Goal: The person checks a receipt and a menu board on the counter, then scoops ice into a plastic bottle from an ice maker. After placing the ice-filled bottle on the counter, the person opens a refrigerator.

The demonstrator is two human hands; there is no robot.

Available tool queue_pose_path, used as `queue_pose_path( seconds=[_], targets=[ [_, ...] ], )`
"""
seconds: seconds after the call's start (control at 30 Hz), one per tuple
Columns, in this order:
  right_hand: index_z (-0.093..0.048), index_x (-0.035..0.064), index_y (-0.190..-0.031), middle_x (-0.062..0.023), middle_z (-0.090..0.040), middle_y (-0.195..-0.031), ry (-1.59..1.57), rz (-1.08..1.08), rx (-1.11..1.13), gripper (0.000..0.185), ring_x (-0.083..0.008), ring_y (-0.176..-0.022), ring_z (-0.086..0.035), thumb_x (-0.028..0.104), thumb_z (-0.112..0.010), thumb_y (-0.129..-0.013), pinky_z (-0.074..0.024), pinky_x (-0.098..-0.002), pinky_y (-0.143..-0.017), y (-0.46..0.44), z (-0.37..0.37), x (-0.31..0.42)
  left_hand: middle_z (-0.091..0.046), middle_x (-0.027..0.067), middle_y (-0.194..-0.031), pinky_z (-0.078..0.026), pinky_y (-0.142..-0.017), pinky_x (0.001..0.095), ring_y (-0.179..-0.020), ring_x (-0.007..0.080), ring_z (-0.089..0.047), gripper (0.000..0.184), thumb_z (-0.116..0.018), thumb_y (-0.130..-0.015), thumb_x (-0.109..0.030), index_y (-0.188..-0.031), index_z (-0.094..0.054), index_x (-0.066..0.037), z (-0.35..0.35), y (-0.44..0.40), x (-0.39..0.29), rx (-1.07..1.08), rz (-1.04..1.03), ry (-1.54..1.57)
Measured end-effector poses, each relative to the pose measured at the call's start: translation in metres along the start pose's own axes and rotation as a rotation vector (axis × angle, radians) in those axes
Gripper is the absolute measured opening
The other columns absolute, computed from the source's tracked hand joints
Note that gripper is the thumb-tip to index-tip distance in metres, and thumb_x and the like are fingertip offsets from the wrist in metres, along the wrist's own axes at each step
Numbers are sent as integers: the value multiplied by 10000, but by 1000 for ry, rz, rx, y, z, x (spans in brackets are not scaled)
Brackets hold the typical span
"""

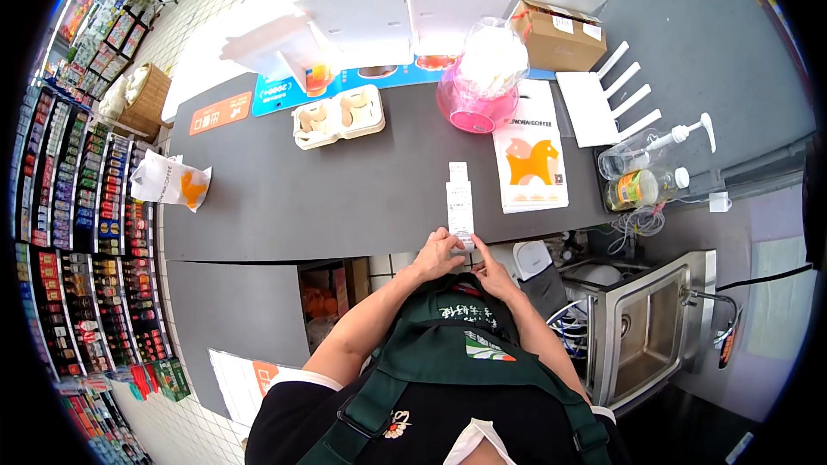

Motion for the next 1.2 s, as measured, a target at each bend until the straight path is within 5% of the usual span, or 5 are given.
queue_pose_path(
  seconds=[0.33,0.5,0.63,0.93,1.2],
  targets=[
    [-355,135,-1348,-182,-607,-826,306,228,-197,550,-361,-780,-605,30,-473,-821,-467,-438,-693,35,25,42,-520,138,-1024,-425,-867,390,-1006,310,-496,268,-647,-794,-196,-1030,-591,-80,20,34,-12,-53,11,44],
    [-525,47,-925,-128,-584,-771,247,301,-64,168,-312,-727,-580,131,-606,-804,-457,-399,-645,31,5,73,-561,154,-1023,-466,-817,385,-929,302,-573,274,-635,-806,-222,-1018,-592,-54,21,103,26,-152,263,103],
    [-487,18,-768,-131,-496,-707,414,681,22,173,-322,-724,-523,142,-598,-814,-428,-394,-642,19,-35,104,-592,147,-954,-487,-761,368,-863,277,-602,272,-650,-799,-218,-1000,-602,-41,17,180,52,-275,414,143],
    [-483,26,-792,-131,-493,-782,479,716,337,175,-345,-727,-540,159,-589,-833,-439,-423,-620,11,-124,121,-592,130,-904,-486,-777,358,-845,276,-599,274,-685,-758,-142,-1000,-605,-42,12,343,63,-736,753,164],
    [-516,55,-720,-102,-549,-745,605,863,542,163,-304,-770,-565,133,-656,-747,-461,-399,-654,63,-227,146,-532,150,-994,-420,-872,387,-1008,333,-505,285,-650,-781,-159,-1036,-571,-56,20,412,51,-905,659,46]
  ],
)
Point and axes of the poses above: each hand's wrist, its own y-axis away from the middle knuckle, its own z-axis out of the back of the hand, x = y × z, the point moved 10 cm from there along -y, towards the middle knuckle
